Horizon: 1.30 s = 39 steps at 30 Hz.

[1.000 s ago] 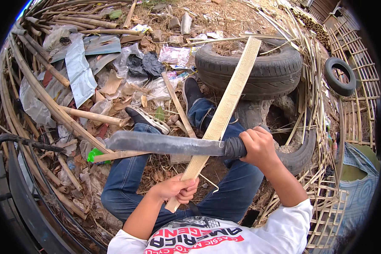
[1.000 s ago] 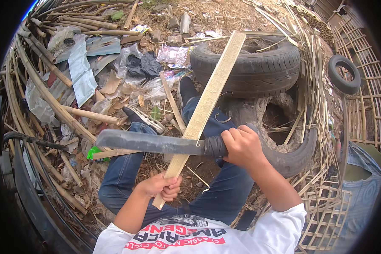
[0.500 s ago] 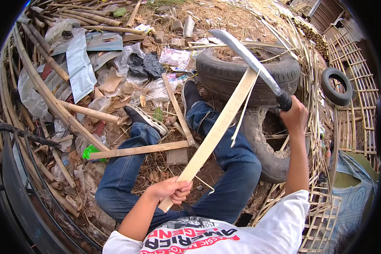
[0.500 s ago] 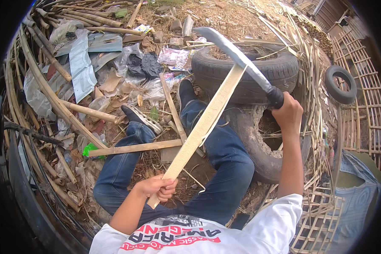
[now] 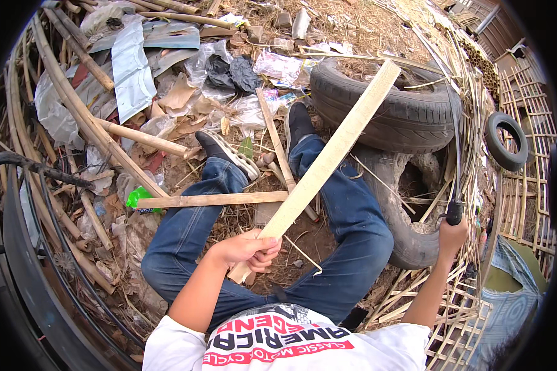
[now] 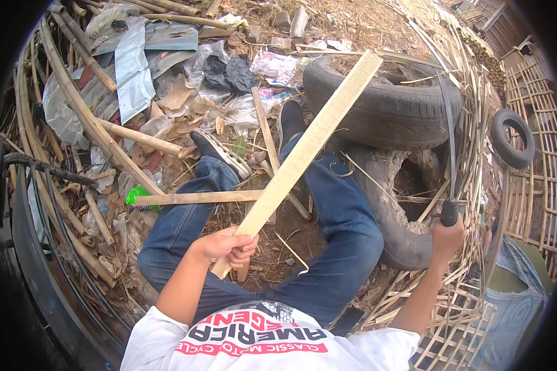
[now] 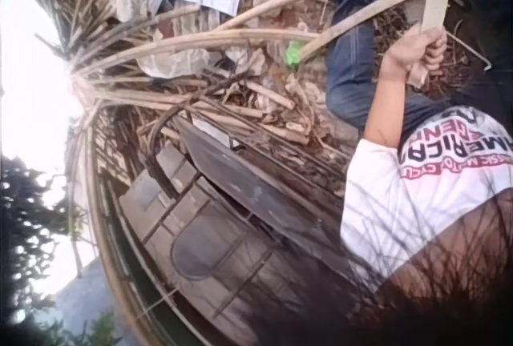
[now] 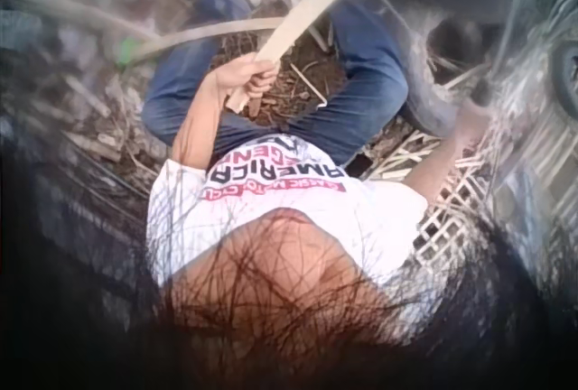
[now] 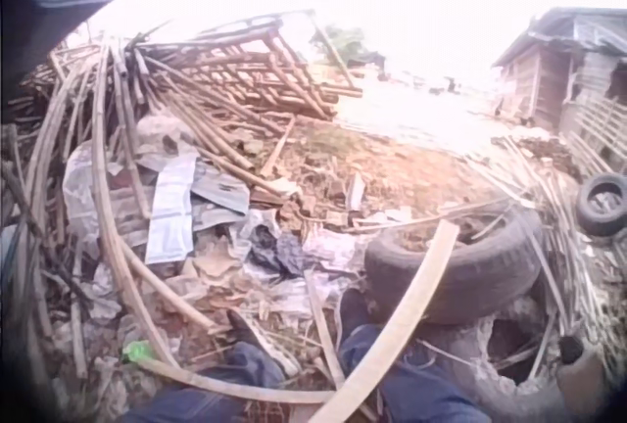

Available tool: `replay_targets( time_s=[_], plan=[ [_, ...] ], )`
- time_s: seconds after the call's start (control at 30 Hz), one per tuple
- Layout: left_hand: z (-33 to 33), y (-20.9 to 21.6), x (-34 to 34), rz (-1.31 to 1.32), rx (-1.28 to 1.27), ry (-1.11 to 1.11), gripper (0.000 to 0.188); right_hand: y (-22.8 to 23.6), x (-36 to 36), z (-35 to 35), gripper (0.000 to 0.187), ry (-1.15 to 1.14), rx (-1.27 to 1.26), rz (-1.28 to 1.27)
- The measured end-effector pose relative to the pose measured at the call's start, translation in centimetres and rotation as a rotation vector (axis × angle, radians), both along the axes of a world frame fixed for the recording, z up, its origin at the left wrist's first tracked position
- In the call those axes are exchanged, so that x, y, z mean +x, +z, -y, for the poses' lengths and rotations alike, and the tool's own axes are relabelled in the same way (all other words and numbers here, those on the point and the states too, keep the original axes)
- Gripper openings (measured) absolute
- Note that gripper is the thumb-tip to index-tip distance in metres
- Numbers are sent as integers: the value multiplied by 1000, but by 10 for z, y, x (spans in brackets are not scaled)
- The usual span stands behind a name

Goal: The person uses a machete to shape a piece of bamboo and then hammers nails into the bamboo to join two pieces together.

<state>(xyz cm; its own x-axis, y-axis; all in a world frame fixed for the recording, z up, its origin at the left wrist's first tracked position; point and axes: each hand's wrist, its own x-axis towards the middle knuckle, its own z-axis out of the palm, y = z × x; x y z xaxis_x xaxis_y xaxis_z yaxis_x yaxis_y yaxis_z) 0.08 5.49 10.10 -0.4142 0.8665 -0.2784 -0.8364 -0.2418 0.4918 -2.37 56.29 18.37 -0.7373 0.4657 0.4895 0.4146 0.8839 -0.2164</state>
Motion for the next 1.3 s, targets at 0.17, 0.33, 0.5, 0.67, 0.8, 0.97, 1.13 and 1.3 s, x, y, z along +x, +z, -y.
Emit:
replay_targets(
  time_s=[0.17,0.33,0.5,0.67,0.8,0.97,1.13,1.3],
  plan=[
    [-8,16,-7,-163,-363,56,30,-38,16,30,19,65,-109,46],
    [-15,20,-5,-519,-728,202,33,-74,43,26,18,61,-207,80],
    [-18,23,-3,-825,-902,339,33,-93,99,7,19,10,-196,105],
    [-22,40,-13,-994,-1177,392,30,-99,131,-9,21,-70,-102,233],
    [-28,42,-11,-1150,-1309,480,30,-106,133,-7,24,-159,-58,402],
    [-38,48,-8,-1165,-1344,511,32,-124,135,-12,31,-104,-180,330],
    [-40,52,-7,-1189,-1334,495,33,-112,136,-23,47,-78,-253,534],
    [-45,51,-5,-1195,-1279,479,34,-84,129,-11,66,27,-328,590]
  ],
)
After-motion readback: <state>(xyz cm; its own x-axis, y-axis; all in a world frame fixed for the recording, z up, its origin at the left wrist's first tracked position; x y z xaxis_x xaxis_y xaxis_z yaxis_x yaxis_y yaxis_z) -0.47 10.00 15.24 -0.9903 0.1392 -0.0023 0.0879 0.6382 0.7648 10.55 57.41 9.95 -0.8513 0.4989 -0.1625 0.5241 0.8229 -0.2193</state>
